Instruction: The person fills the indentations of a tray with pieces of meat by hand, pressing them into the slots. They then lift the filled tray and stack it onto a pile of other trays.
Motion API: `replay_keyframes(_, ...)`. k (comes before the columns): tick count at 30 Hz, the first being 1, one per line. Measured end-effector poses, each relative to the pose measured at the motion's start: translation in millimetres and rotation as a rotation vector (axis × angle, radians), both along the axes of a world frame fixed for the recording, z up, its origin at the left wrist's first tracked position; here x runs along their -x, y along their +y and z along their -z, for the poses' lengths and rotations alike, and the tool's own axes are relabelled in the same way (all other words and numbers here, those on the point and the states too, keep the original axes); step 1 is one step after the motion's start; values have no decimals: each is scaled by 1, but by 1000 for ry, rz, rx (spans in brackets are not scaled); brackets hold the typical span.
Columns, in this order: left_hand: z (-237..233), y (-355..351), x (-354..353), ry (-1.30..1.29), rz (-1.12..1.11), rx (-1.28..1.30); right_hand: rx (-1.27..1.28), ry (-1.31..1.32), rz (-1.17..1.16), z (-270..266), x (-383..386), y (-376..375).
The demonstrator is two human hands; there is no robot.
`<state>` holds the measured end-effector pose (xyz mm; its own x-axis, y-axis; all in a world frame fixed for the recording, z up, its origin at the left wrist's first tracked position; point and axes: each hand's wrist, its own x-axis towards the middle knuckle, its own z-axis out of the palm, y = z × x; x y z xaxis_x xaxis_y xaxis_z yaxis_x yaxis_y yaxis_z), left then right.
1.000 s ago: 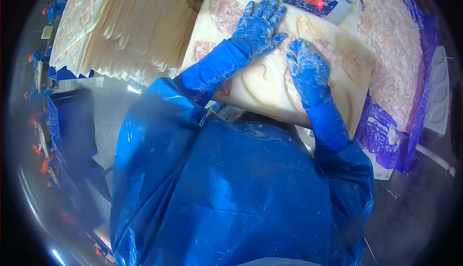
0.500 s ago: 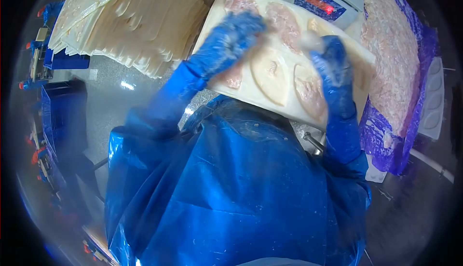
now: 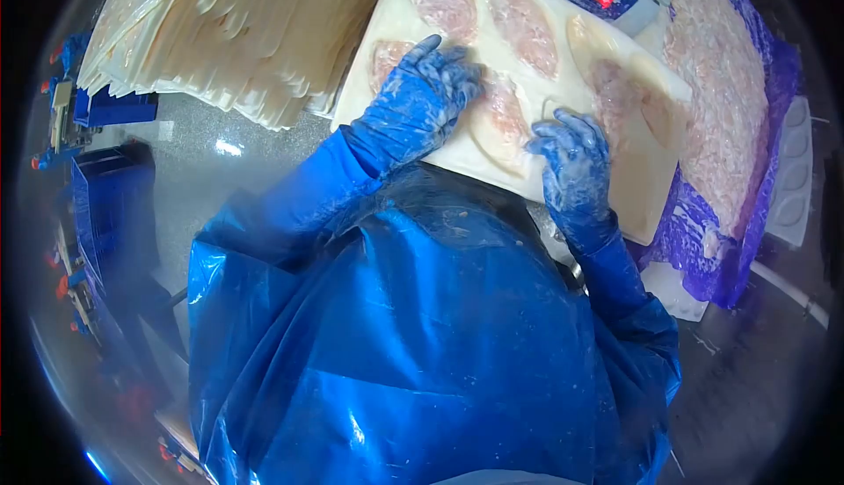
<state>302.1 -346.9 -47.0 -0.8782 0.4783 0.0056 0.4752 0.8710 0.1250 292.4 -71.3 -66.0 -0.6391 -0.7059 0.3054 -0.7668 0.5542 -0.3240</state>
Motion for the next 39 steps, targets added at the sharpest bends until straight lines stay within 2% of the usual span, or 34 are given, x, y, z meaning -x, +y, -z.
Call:
replay_keyframes(1, 4, 7, -4, 1, 8, -1, 34, 35, 112, 1, 0, 5)
replay_keyframes(2, 12, 17, -9, 15, 53, -145, 22, 71, 10, -11, -9, 4)
replay_keyframes(3, 16, 27, -15, 27, 101, -293, 18, 74, 23, -10, -9, 7)
replay_keyframes(5, 13, 36, -24, -38, 117, -294, 50, -67, -171, -5, -8, 20)
replay_keyframes(6, 10, 37, -24, -29, 52, -255, 178, -165, -31, -2, 2, 32)
replay_keyframes(8, 6, 48, -28, 3, -33, -259, 345, -149, 211, -5, 40, 49)
replay_keyframes(10, 9, 59, -28, 49, -64, -281, 51, 269, 439, 0, 83, 64)
replay_keyframes(12, 21, 64, -26, 140, -112, -383, 1, 314, 332, 18, 129, 69)
replay_keyframes(13, 28, 67, -25, 141, -148, -513, -157, 256, 233, 22, 150, 73)
replay_keyframes(14, 25, 67, -24, 102, -160, -536, -606, -48, 464, 20, 165, 47)
replay_keyframes(15, 24, 69, -23, 172, -189, -481, -430, 78, 353, 8, 151, 54)
replay_keyframes(16, 41, 70, -24, 229, -212, -580, -297, 207, 231, 26, 158, 64)
replay_keyframes(17, 40, 71, -27, 251, -245, -476, -389, 220, 195, 30, 163, 72)
replay_keyframes(18, 42, 71, -27, 228, -264, -498, -406, 278, 118, 44, 172, 81)
replay_keyframes(19, 38, 69, -27, 197, -269, -541, -229, 443, -96, 30, 170, 82)
replay_keyframes(20, 36, 63, -29, 233, -317, -527, -204, 459, -132, 28, 171, 86)
replay_keyframes(22, 35, 72, -33, 281, -249, -554, -181, 472, -182, 8, 170, 95)
replay_keyframes(23, 31, 71, -30, 304, -271, -549, -153, 20, -156, -20, 162, 92)
replay_keyframes(24, 28, 66, -26, 328, -201, -659, -139, -444, -122, -35, 158, 86)
replay_keyframes(25, 25, 69, -18, 350, -127, -763, -147, -442, -143, -26, 159, 90)
replay_keyframes(26, 20, 79, -5, 299, -102, -928, 58, -408, -114, -7, 160, 98)
replay_keyframes(27, 13, 97, 6, 300, -103, -975, 263, -378, -79, 5, 160, 102)
replay_keyframes(29, -15, 128, 22, 291, -109, -1033, 286, -434, -93, 7, 151, 102)
replay_keyframes(31, -41, 148, 36, -198, -253, -899, 349, -523, -90, -1, 129, 97)
replay_keyframes(32, -38, 157, 38, -211, -248, -904, 378, -503, 8, -26, 105, 85)
replay_keyframes(33, -31, 166, 39, -222, -261, -926, 373, -511, 25, -19, 110, 89)
replay_keyframes(34, -23, 177, 39, -241, -271, -949, 489, -458, 40, -3, 115, 99)
replay_keyframes(35, -18, 185, 36, -193, -197, -1073, 597, -398, 67, -14, 106, 98)
replay_keyframes(36, -11, 191, 33, -159, -109, -1209, 265, -326, 52, -23, 90, 98)
replay_keyframes(37, -4, 199, 30, -286, 63, -1715, -77, -196, -4, -50, 66, 82)
replay_keyframes(38, 4, 197, 30, -144, 170, -1606, -354, -62, -103, -76, 43, 65)
replay_keyframes(39, 35, 212, 28, -278, 350, -2061, -306, -171, -100, -57, 47, 76)
